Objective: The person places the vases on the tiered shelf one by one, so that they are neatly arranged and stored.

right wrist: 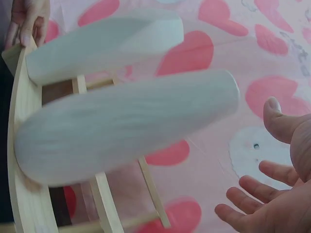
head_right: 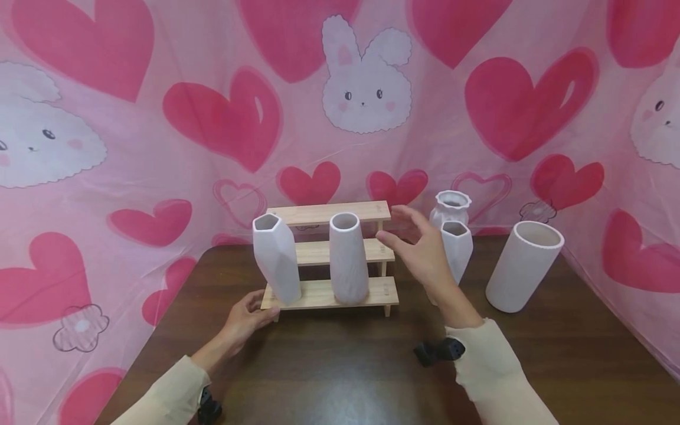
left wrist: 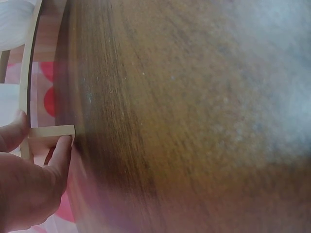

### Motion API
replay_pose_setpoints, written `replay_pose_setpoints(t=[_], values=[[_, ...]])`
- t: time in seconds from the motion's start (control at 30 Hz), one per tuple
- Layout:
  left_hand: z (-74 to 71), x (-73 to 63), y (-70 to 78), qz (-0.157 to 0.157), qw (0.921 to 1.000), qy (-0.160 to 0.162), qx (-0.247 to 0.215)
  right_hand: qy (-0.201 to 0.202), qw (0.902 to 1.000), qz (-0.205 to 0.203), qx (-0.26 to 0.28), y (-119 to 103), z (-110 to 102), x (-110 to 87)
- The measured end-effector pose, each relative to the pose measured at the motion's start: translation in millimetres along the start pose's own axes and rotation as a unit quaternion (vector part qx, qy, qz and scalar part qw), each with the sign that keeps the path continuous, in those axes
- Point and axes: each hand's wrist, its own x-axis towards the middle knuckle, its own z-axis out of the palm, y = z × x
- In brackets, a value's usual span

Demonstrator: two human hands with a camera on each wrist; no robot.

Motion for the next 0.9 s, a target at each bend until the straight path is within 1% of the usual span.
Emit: replay_pose_setpoints(t=[0.2, 0.3, 0.4, 0.5, 0.67, 0.77, 0.9], values=[[-0.2, 0.9, -0.6, 0.002, 1.0, 0.001, -0.004, 0.057, 0.9984, -0.002, 0.004, 6.1, -29.2, 3.0], [-0.2, 1.0, -0.6, 0.006, 1.0, 0.0, -0.006, 0.08, 0.9967, 0.004, -0.016, 11.7, -46.1, 5.7], [0.0, 0.7, -0.6, 0.007, 0.9999, -0.002, -0.008, 0.091, 0.9947, 0.016, -0.045, 19.8, -61.8, 6.6], [0.2, 0.5, -0.4, 0.009, 0.9999, -0.002, -0.008, 0.083, 0.9931, 0.034, -0.075, 29.4, -74.1, 5.2], [-0.7, 0.4, -0.7, 0.008, 0.9999, 0.0, -0.008, 0.044, 0.9902, 0.065, -0.115, 45.7, -85.8, 0.0], [-1.1, 0.1, -0.9, 0.006, 0.9999, 0.002, -0.01, 0.02, 0.9891, 0.08, -0.123, 55.5, -88.2, -2.1], [-0.9, 0.0, -0.8, 0.006, 0.9999, 0.001, -0.01, -0.009, 0.9887, 0.099, -0.112, 65.8, -87.8, -3.1]])
